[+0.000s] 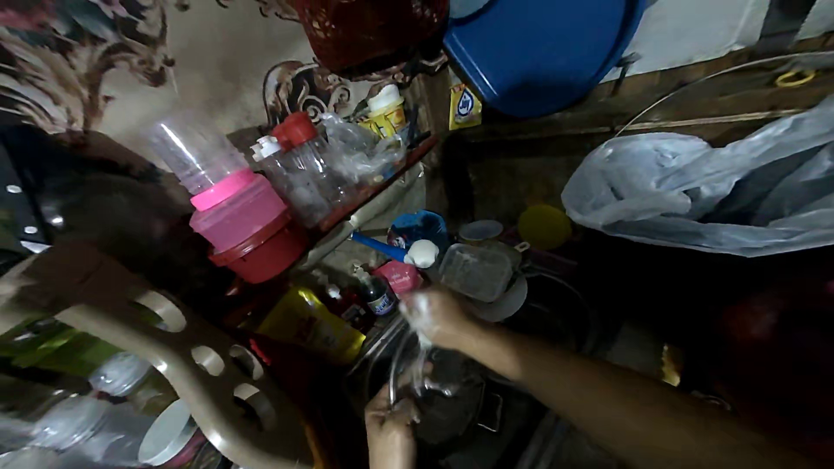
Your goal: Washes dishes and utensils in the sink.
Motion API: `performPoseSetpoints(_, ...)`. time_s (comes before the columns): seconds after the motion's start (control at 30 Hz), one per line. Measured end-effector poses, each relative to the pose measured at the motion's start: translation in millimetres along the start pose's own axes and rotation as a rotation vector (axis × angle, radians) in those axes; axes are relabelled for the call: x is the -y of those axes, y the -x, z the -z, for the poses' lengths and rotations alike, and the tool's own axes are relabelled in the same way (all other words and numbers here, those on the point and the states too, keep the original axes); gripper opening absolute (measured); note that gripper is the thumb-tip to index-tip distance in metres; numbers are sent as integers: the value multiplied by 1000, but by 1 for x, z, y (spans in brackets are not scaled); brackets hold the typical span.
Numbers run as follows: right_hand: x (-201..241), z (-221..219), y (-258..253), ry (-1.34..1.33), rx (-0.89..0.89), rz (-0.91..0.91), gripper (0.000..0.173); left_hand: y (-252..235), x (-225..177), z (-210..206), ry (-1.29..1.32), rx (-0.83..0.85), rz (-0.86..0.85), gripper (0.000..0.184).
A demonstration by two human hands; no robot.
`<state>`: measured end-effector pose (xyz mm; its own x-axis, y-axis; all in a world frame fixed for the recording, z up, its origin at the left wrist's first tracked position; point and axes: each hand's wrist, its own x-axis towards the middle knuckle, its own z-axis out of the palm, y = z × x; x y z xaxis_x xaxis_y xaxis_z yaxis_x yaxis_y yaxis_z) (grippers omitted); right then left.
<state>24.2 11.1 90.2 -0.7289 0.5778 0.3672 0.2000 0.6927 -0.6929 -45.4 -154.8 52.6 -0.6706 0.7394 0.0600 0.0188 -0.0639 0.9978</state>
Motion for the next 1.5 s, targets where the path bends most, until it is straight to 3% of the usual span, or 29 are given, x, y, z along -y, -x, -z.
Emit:
performPoseSetpoints(0.07, 10, -22, 12, 221, -27, 532, 29, 1, 5, -7, -22, -1, -8, 22)
performPoseSetpoints(0.1, 12, -29, 12, 234, -60, 662, 32, 1, 7, -9, 10, -17, -29, 22)
performPoseSetpoints(0.13, 12, -27, 10, 201, -69, 642, 31, 2, 7, -10, 46, -28, -40, 23)
performPoseSetpoints(0.17, 12, -18, 9, 120, -17, 463, 28, 3, 6, -10, 73, -31, -39, 24)
performPoseSetpoints(0.2, 8, -7, 6, -6, 53, 167, 28, 7, 5, -9, 99, -44, -40, 27)
performPoseSetpoints(0.27, -15, -2, -9, -272, -29, -316, 40, 9, 1, -6, 131, -112, -57, 30)
performPoseSetpoints(0.33, -25, -7, -15, -215, -90, -464, 47, 7, 3, -1, 133, -151, -32, 29)
performPoseSetpoints(0.4, -7, 0, -12, 9, 36, -320, 36, 2, 7, 0, 129, -148, 26, 27)
performPoseSetpoints(0.47, 23, -1, 0, 210, 244, 44, 27, 2, 10, -5, 103, -94, 36, 24)
performPoseSetpoints(0.53, 39, -14, 6, 292, 349, 364, 43, 2, 11, -13, 97, -88, 12, 22)
performPoseSetpoints(0.57, 40, -12, 4, 281, 388, 358, 47, 0, 11, -14, 106, -77, -1, 22)
performPoseSetpoints(0.63, 26, -1, -5, 131, 410, 86, 40, 2, 13, -11, 117, -58, -9, 25)
performPoseSetpoints(0.73, -15, 1, -14, -62, 178, -266, 39, 8, 7, -7, 127, -120, 36, 28)
performPoseSetpoints(0.8, -10, 0, -8, 25, 78, -274, 39, 6, 4, -10, 161, -176, 81, 25)
performPoseSetpoints(0.83, -2, -4, -4, 21, 60, -291, 47, 4, 4, -12, 171, -185, 102, 26)
performPoseSetpoints(0.97, 35, -16, 23, 26, 160, -352, 69, -2, 7, -18, 174, -212, 152, 28)
performPoseSetpoints(1.1, 46, -16, 46, -18, 80, -398, 82, -3, 7, -16, 233, -214, 156, 33)
performPoseSetpoints(1.2, 51, -21, 61, -2, 47, -371, 62, -3, 5, -18, 252, -235, 149, 33)
performPoseSetpoints(1.33, 47, -32, 81, 95, -42, -190, 32, -2, 2, -19, 266, -241, 116, 34)
performPoseSetpoints(1.5, 37, -33, 88, 308, -125, -70, 36, 1, -1, -17, 271, -237, 57, 30)
